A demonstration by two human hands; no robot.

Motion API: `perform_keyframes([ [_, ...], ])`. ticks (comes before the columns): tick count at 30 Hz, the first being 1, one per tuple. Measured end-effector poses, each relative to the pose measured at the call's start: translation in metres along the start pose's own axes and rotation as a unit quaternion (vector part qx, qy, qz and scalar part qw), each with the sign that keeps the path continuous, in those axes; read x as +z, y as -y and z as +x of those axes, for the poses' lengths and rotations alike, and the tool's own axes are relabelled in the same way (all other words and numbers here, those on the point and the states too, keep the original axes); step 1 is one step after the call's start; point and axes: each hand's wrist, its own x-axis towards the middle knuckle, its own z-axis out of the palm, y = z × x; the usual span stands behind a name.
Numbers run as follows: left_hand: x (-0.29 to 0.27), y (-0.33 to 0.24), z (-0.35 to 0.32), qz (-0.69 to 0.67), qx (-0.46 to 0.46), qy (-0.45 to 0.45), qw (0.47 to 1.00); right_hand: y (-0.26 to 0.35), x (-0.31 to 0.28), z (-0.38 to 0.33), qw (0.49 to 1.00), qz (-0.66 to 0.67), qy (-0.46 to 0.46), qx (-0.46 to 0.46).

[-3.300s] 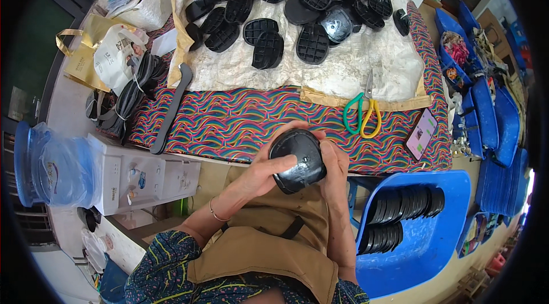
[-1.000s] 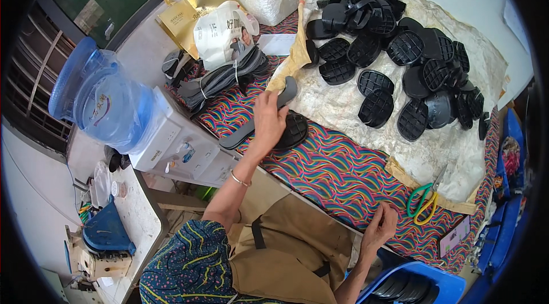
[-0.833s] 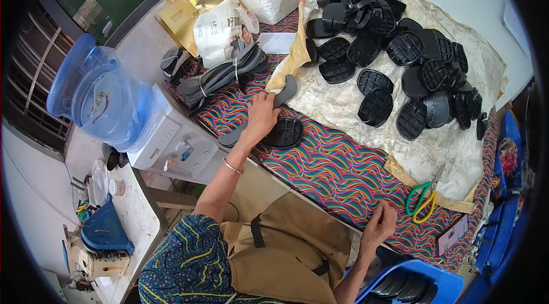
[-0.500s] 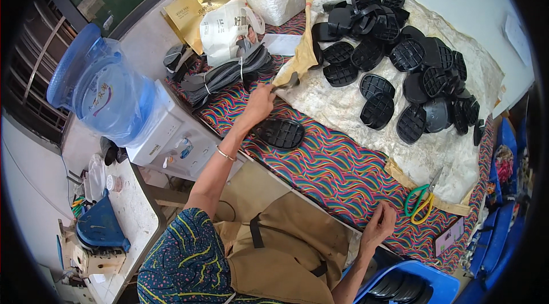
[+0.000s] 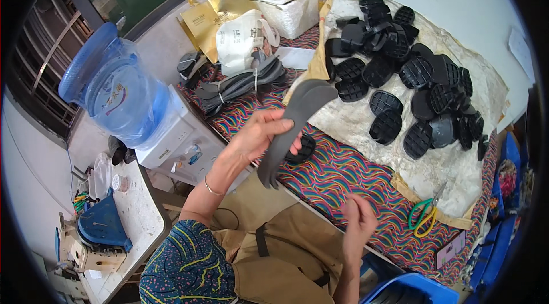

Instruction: The person assembles black sandals by hand, pressing the upper straps onto the sole and smoothing the edges. They handle the sandals one at a time, turning them over to inspect the fit and alignment before placing them on a pile on the table.

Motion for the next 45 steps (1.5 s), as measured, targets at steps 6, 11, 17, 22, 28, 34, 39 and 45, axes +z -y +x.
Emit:
perform_keyframes([
  [6, 0.06, 0.052, -0.026, -0.062, -0.093, 0.077, 0.991, 0.033, 0.046, 0.017, 0.99, 0.135, 0.034, -0.001],
  [11, 0.068, 0.077, -0.033, -0.125, -0.116, 0.046, 0.984, 0.017, 0.034, 0.01, 0.996, 0.09, -0.026, -0.011],
  [17, 0.011, 0.031, -0.039, 0.014, -0.081, -0.048, 0.995, -0.008, -0.014, -0.006, 0.914, 0.396, -0.067, 0.051],
  [22, -0.056, -0.018, -0.027, 0.297, 0.057, -0.187, 0.935, -0.016, -0.099, -0.046, 0.886, 0.463, -0.008, 0.04],
  [28, -0.126, 0.029, 0.073, 0.593, 0.174, -0.311, 0.722, -0.02, -0.129, -0.057, 0.927, 0.371, 0.047, -0.025],
  [34, -0.073, 0.07, 0.076, 0.658, 0.257, -0.145, 0.693, -0.012, -0.114, -0.061, 0.952, 0.298, -0.06, 0.033],
  [39, -0.038, 0.067, 0.032, 0.623, 0.139, 0.098, 0.763, -0.035, -0.115, -0.049, 0.97, 0.209, -0.094, 0.08],
  [45, -0.041, 0.094, 0.021, 0.739, 0.094, -0.048, 0.665, -0.054, -0.107, -0.032, 0.981, 0.144, -0.102, 0.079],
])
